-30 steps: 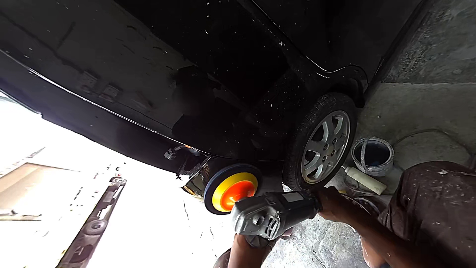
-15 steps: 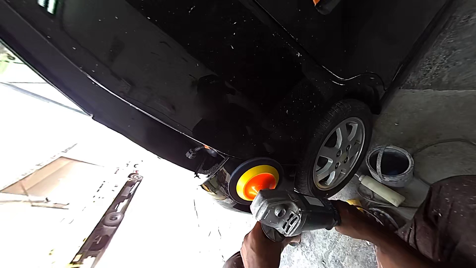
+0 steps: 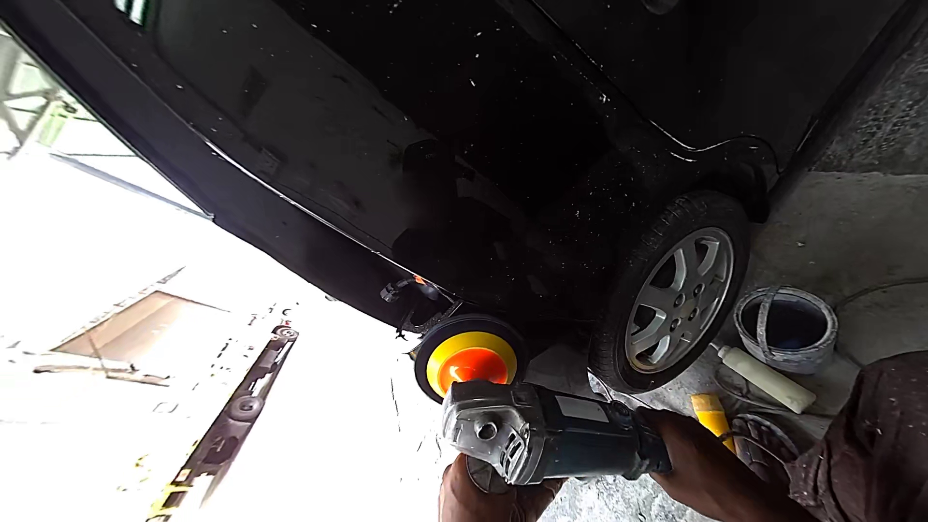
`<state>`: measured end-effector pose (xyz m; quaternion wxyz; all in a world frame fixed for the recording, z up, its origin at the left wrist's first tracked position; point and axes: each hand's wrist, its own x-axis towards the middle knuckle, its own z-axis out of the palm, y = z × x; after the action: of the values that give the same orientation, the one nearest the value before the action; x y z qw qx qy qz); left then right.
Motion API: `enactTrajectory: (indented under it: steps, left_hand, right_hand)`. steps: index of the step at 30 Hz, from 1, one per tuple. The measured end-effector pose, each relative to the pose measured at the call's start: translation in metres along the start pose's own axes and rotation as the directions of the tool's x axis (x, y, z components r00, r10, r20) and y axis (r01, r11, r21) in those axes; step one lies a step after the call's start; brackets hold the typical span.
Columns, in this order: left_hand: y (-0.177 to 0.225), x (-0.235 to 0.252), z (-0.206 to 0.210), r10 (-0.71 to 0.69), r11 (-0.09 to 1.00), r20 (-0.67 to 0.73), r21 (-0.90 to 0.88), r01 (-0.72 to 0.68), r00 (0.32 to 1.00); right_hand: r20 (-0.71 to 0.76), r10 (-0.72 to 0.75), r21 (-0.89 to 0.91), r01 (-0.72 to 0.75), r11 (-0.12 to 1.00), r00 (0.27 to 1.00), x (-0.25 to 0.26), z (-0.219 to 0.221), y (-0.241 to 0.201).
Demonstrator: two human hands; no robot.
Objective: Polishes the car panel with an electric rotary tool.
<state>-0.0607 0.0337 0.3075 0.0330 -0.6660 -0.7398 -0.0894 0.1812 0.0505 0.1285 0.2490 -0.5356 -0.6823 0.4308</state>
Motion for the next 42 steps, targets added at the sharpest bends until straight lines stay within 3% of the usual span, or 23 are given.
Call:
enactTrajectory:
  steps: [5,9,18,27,36,42]
  left_hand:
    - [0.008,-0.002,-0.015,-0.061,0.997,0.059,-0.032,0.063,0.996]
    - [-0.003,-0.005,-0.017,-0.081,0.995,0.058,-0.045,0.084,0.995]
    - [0.035,0.018,-0.028,-0.060,0.997,0.193,0.054,0.051,0.979]
    - [0.002,-0.014,0.004,-0.064,0.993,0.063,-0.100,0.070,0.996]
    - [0.030,0.013,-0.016,-0.123,0.992,0.181,-0.006,0.126,0.976]
    - [0.009,0.004,-0.002,-0.159,0.980,0.230,-0.078,0.181,0.960]
  right_hand:
    - [-0.199,-0.063,-0.059,0.052,0.997,0.978,-0.010,0.005,-0.006]
    - [-0.360,-0.165,-0.131,0.126,0.983,0.918,-0.011,0.017,-0.009]
    - [-0.450,-0.147,-0.029,0.150,0.988,0.881,-0.019,0.004,0.000]
    - [-0.274,-0.099,-0.120,0.068,0.990,0.957,-0.021,-0.005,-0.001]
    - [-0.364,-0.120,-0.055,0.107,0.993,0.924,-0.015,-0.009,0.003]
    - [-0.276,-0.088,-0.130,0.054,0.990,0.957,-0.018,-0.015,-0.010]
